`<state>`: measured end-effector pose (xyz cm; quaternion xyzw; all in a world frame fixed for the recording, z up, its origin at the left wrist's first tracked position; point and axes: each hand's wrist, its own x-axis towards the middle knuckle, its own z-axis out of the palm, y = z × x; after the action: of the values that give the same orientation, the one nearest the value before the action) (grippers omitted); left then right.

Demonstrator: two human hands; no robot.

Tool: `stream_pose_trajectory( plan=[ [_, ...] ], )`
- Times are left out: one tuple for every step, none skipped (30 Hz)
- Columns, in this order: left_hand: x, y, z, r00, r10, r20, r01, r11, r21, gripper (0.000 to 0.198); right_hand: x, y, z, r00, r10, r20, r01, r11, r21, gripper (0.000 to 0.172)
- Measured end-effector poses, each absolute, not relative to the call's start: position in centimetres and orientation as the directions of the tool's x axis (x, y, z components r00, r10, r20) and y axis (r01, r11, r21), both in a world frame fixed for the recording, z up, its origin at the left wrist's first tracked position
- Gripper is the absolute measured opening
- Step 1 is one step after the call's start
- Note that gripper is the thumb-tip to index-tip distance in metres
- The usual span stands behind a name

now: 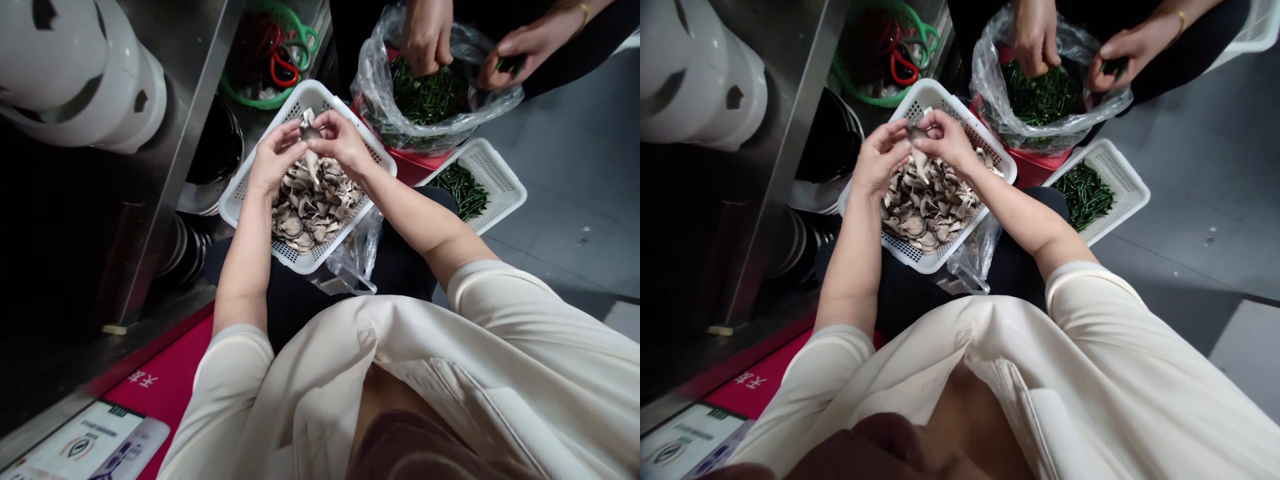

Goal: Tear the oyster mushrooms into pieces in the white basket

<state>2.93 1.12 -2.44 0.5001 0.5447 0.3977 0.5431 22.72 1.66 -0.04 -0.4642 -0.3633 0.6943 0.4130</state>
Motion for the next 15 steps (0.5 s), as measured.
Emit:
stream_pose_trajectory(
  plan=[
    [3.7,0.8,-2.3,0.102,0.971,-0.218,0.123,0.205,0.971,0.056,22.5,1.4,0.2,-0.244,0.910,-0.335,-0.206,-0.387,-0.899,0.046],
    [4.3,0.6,-2.3,0.099,0.967,-0.234,0.128,0.220,0.967,0.052,22.2,1.1,0.3,-0.257,0.907,-0.333,-0.188,-0.385,-0.904,0.045],
    [4.7,0.5,-2.5,0.084,0.967,-0.241,0.127,0.229,0.965,0.050,22.0,1.0,0.5,-0.265,0.904,-0.335,-0.183,-0.388,-0.903,0.043],
    [4.9,0.5,-2.9,0.064,0.968,-0.243,0.120,0.234,0.965,0.048,21.8,0.9,0.5,-0.269,0.901,-0.341,-0.189,-0.396,-0.898,0.040],
    [4.9,0.6,-3.3,0.044,0.969,-0.244,0.107,0.238,0.965,0.048,21.7,1.0,0.6,-0.267,0.895,-0.356,-0.201,-0.414,-0.888,0.037],
    [4.8,0.8,-3.6,0.025,0.969,-0.247,0.087,0.244,0.966,0.048,21.6,1.1,0.5,-0.254,0.888,-0.383,-0.222,-0.439,-0.871,0.034],
    [4.6,1.1,-4.0,0.002,0.969,-0.249,0.060,0.248,0.967,0.048,21.5,1.3,0.4,-0.230,0.879,-0.418,-0.249,-0.468,-0.848,0.032],
    [4.2,1.5,-4.2,-0.021,0.967,-0.252,0.031,0.253,0.967,0.047,21.6,1.6,0.2,-0.198,0.867,-0.456,-0.277,-0.496,-0.823,0.030],
    [3.7,1.8,-4.4,-0.045,0.966,-0.254,0.001,0.254,0.967,0.046,21.7,2.0,-0.1,-0.167,0.855,-0.492,-0.304,-0.519,-0.799,0.029],
    [3.1,2.2,-4.5,-0.068,0.965,-0.253,-0.024,0.251,0.968,0.043,22.0,2.4,-0.4,-0.137,0.842,-0.522,-0.328,-0.536,-0.778,0.029],
    [2.3,2.5,-4.4,-0.090,0.965,-0.246,-0.042,0.244,0.969,0.040,22.3,2.8,-0.8,-0.111,0.833,-0.542,-0.342,-0.545,-0.766,0.028],
    [1.6,2.8,-4.3,-0.109,0.965,-0.239,-0.049,0.235,0.971,0.037,22.7,3.2,-1.3,-0.089,0.830,-0.550,-0.337,-0.545,-0.767,0.028],
    [0.8,3.0,-4.1,-0.125,0.965,-0.229,-0.043,0.225,0.973,0.035,23.2,3.6,-1.9,-0.073,0.833,-0.548,-0.312,-0.541,-0.781,0.027],
    [0.2,3.1,-3.8,-0.129,0.968,-0.217,-0.022,0.216,0.976,0.033,23.6,4.0,-2.4,-0.062,0.844,-0.533,-0.263,-0.529,-0.807,0.025],
    [-0.4,3.2,-3.5,-0.120,0.971,-0.205,0.012,0.208,0.978,0.035,23.9,4.2,-2.8,-0.061,0.865,-0.499,-0.170,-0.501,-0.848,0.021]
  ],
)
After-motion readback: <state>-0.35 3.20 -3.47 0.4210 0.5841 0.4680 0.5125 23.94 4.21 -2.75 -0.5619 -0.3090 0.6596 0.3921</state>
